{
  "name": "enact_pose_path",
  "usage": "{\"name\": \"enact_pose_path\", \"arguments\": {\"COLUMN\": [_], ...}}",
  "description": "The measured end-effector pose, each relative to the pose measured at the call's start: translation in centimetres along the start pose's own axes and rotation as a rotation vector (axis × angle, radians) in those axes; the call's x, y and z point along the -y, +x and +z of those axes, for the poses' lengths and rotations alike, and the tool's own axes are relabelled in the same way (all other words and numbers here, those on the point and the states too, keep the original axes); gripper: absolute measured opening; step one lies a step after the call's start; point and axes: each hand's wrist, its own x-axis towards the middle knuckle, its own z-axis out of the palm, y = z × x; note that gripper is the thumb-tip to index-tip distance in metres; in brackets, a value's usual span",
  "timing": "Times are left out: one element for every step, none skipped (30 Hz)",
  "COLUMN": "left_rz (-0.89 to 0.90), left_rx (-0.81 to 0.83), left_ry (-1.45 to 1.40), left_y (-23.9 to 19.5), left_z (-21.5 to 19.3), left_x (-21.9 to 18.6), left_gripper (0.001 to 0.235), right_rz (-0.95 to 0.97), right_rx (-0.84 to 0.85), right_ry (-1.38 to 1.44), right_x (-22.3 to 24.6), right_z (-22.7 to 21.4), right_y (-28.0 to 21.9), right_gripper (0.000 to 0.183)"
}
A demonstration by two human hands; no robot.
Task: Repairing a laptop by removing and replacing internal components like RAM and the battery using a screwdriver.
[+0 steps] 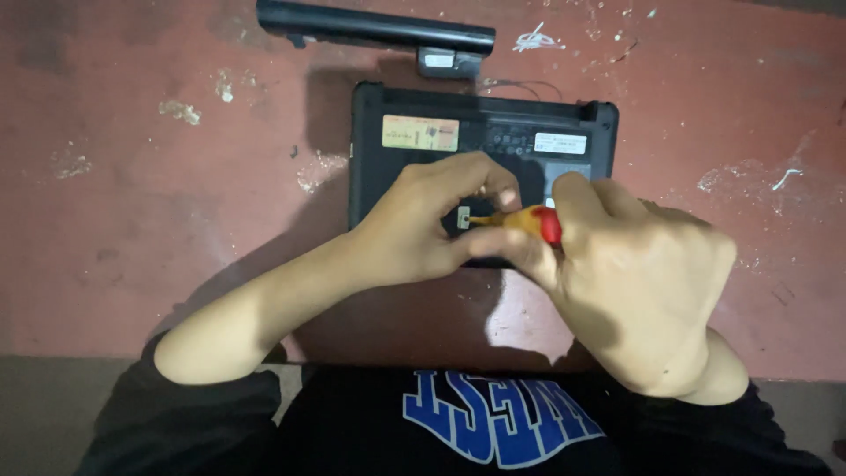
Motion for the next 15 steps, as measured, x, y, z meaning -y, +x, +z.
{"name": "enact_pose_path", "arguments": {"left_rz": [0.011,0.014,0.001,-0.012,-0.009,0.003,0.014,0.016,0.03,0.044,0.044,0.014,-0.016,-0.015,-0.045], "left_rx": [0.015,0.019,0.055,0.091,0.092,0.145,0.196,0.196,0.232,0.268,0.265,0.301,0.336,0.334,0.34], "left_ry": [-0.031,-0.029,-0.044,-0.058,-0.056,-0.048,-0.042,-0.042,-0.073,-0.104,-0.103,-0.137,-0.173,-0.172,-0.271], "left_y": [-0.1,0.2,0.4,0.5,0.5,0.5,0.4,0.6,0.7,0.7,0.7,0.7,0.7,0.6,0.4], "left_z": [0.1,-0.1,-0.4,-0.8,-1.0,-1.2,-1.3,-1.5,-1.8,-2.0,-2.3,-2.7,-3.0,-3.0,-3.1], "left_x": [0.3,0.4,0.5,0.5,0.5,0.5,0.5,0.6,0.7,0.7,0.8,0.8,0.9,1.0,1.0], "left_gripper": [0.017,0.017,0.017,0.018,0.018,0.02,0.022,0.022,0.02,0.019,0.019,0.026,0.036,0.036,0.049], "right_rz": [0.004,0.009,-0.041,-0.089,-0.088,-0.249,-0.411,-0.411,-0.41,-0.408,-0.411,-0.368,-0.324,-0.327,-0.264], "right_rx": [0.084,0.081,0.222,0.362,0.358,0.297,0.232,0.231,0.138,0.045,0.044,0.026,0.009,0.009,-0.013], "right_ry": [-0.02,-0.021,0.238,0.498,0.497,0.639,0.779,0.777,0.813,0.847,0.847,0.807,0.767,0.766,0.669], "right_x": [0.0,-0.5,-1.0,-1.5,-2.2,-2.9,-3.6,-3.3,-3.0,-2.6,-2.2,-1.8,-1.4,-1.2,-0.9], "right_z": [-0.2,-1.4,-2.7,-3.9,-3.7,-3.6,-3.5,-3.3,-3.2,-3.1,-2.8,-2.6,-2.3,-1.9,-1.5], "right_y": [0.0,0.9,1.9,2.9,2.5,2.1,1.7,2.1,2.5,2.9,2.6,2.3,1.9,1.8,1.7], "right_gripper": [0.084,0.084,0.073,0.088,0.088,0.063,0.055,0.055,0.041,0.03,0.03,0.024,0.028,0.028,0.027]}}
